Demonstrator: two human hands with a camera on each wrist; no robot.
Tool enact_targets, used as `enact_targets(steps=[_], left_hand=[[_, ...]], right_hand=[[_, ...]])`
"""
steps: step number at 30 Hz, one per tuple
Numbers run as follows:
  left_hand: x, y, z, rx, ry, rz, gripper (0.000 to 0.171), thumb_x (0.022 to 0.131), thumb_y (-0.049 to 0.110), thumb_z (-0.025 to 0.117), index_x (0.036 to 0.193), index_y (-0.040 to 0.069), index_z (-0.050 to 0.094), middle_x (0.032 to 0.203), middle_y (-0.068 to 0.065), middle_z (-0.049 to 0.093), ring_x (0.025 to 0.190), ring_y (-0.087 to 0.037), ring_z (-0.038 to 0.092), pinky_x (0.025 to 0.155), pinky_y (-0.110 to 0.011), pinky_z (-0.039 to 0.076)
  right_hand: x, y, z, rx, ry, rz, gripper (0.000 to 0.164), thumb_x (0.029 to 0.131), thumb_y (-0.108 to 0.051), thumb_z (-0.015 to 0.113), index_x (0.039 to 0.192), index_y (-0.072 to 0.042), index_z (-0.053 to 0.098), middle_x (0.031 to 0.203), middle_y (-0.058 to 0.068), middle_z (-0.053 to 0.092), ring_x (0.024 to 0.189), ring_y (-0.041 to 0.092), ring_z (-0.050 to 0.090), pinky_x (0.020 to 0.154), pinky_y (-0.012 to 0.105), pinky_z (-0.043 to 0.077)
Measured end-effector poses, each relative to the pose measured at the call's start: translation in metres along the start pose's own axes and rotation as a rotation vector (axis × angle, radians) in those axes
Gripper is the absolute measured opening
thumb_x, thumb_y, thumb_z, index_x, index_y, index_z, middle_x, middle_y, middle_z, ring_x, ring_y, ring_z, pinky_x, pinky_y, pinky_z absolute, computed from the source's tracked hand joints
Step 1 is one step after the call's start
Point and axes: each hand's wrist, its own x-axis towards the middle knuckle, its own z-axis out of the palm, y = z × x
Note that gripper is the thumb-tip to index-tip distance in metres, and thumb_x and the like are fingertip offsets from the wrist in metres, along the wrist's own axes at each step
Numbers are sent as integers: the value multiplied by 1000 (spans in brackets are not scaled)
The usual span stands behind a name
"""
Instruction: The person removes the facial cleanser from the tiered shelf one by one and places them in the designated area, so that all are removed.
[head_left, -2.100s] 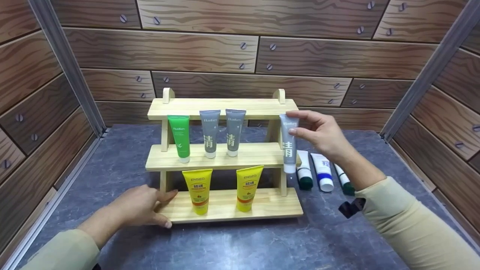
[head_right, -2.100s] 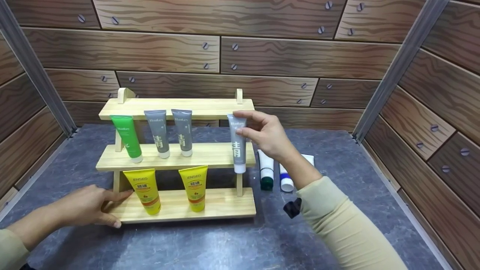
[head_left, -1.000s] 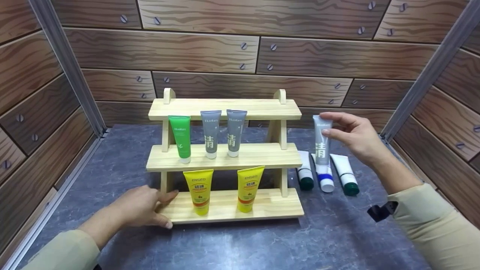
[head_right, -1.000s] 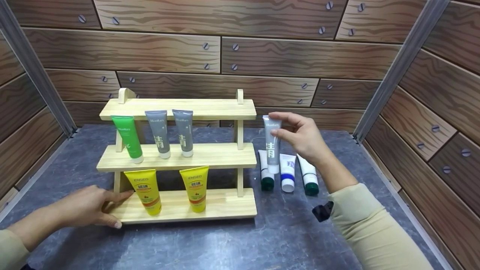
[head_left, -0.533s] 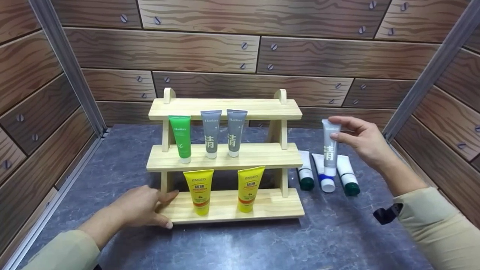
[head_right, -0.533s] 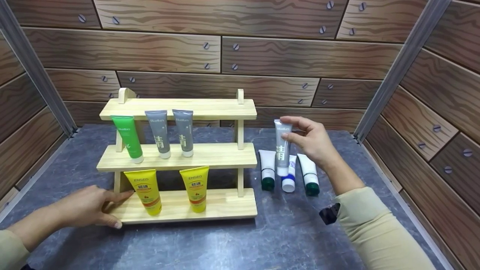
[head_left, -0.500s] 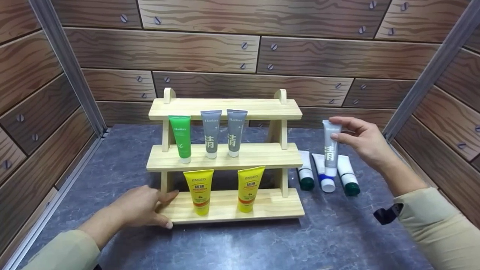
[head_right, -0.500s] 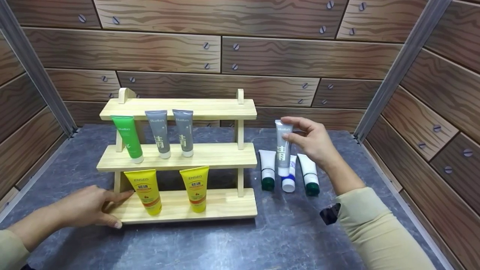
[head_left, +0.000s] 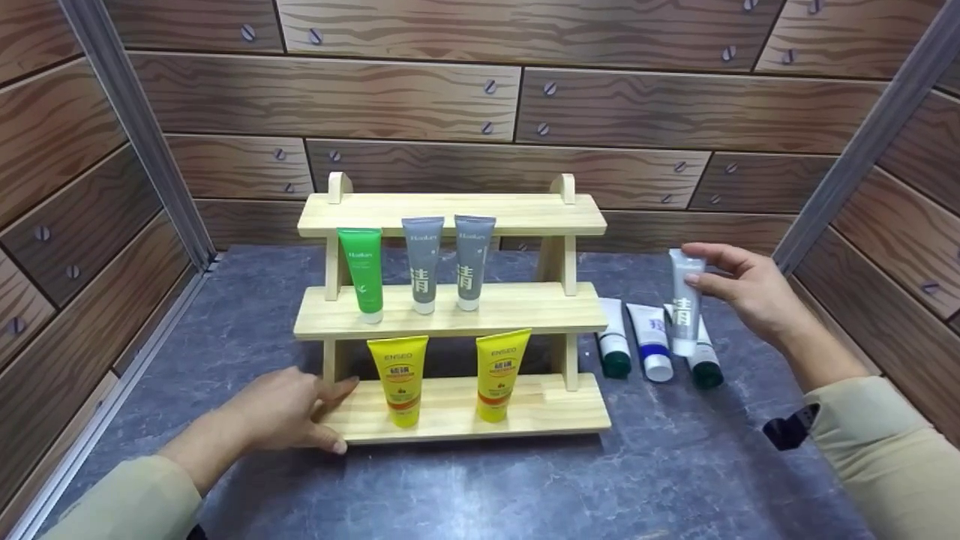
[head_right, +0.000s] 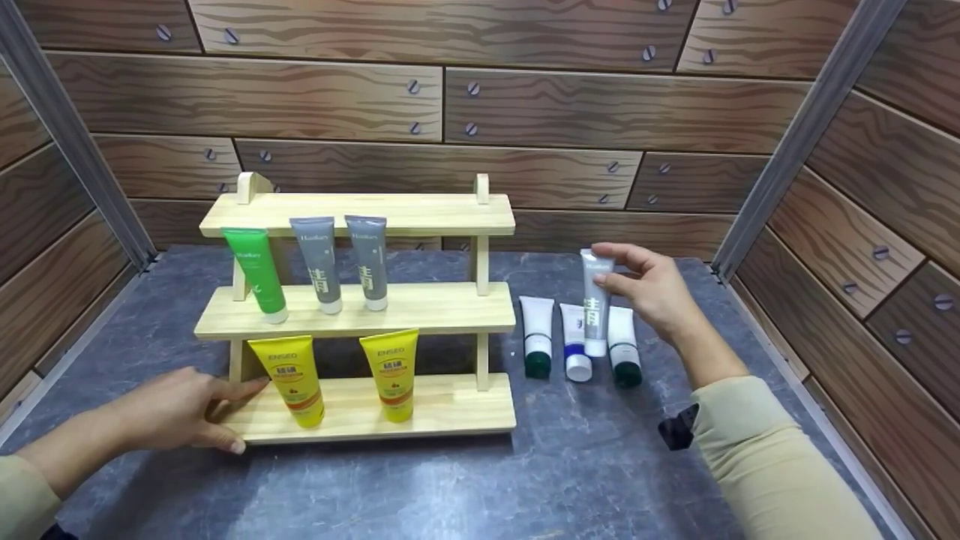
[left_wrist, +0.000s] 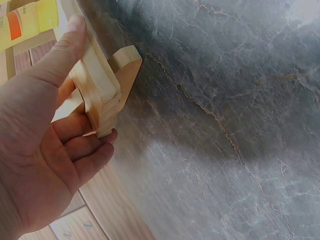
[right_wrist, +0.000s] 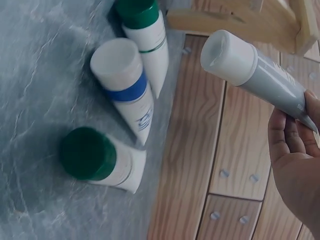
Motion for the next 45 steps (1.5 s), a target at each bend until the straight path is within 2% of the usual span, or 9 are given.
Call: enact_targets(steps=[5, 10, 17, 21, 28, 36, 40, 45], left_hand=[[0, 0, 0, 2, -2, -1, 93, 72, 57, 92, 149, 13, 63, 63, 6, 45, 67, -16, 52, 73, -50, 56], [0, 1, -1, -1, -8, -11, 94, 72, 57, 92, 149, 14, 62, 64, 5, 47, 68, -16, 53, 75, -52, 57], [0, 2, -1, -3, -19, -27, 93, 72, 57, 92, 150, 16, 61, 66, 4, 51, 71, -17, 55, 78, -54, 57], [0, 3, -1, -10, -23, -32, 93, 72, 56, 92, 150, 16, 61, 69, 4, 54, 75, -19, 57, 80, -56, 57], [0, 2, -1, 17, -7, -17, 93, 72, 57, 92, 150, 15, 63, 69, 6, 51, 77, -20, 57, 80, -55, 57], [0, 2, -1, 11, -23, -32, 94, 72, 58, 91, 151, 16, 61, 69, 5, 52, 76, -20, 56, 81, -56, 57], [0, 2, -1, 7, -26, -41, 94, 72, 58, 91, 151, 16, 61, 69, 5, 53, 76, -20, 56, 81, -56, 57], [0, 2, -1, -4, -24, -42, 94, 72, 57, 92, 151, 16, 61, 73, 3, 58, 79, -21, 60, 84, -58, 57]], right_hand=[[0, 11, -9, 73, 0, 6, 43, 94, 10, 73, 136, 2, 68, 113, -2, 75, 98, 8, 71, 81, 25, 60], [-2, 20, -20, 64, 9, 44, 44, 94, 10, 74, 137, 1, 67, 113, -4, 74, 98, 6, 70, 81, 24, 60], [-5, 30, -37, -134, 21, 139, 48, 101, -4, 72, 147, 0, 59, 118, -10, 66, 99, 4, 66, 83, 23, 59], [-7, 37, -46, -175, 22, 165, 50, 101, -7, 73, 149, -2, 58, 119, -10, 63, 100, 5, 64, 84, 23, 59], [-10, 47, -59, -110, 16, 162, 45, 100, -4, 73, 143, -4, 64, 111, -5, 65, 94, 7, 66, 79, 23, 59], [-10, 55, -70, -58, 13, 202, 42, 99, -1, 73, 140, -8, 68, 112, -13, 69, 94, 5, 67, 78, 22, 59], [-11, 60, -75, -26, 11, 225, 39, 99, -2, 74, 136, -13, 72, 112, -15, 71, 94, 4, 67, 78, 21, 59], [-14, 68, -81, 44, 18, 233, 36, 98, 2, 73, 126, -20, 78, 108, -10, 71, 92, 5, 68, 78, 21, 59]])
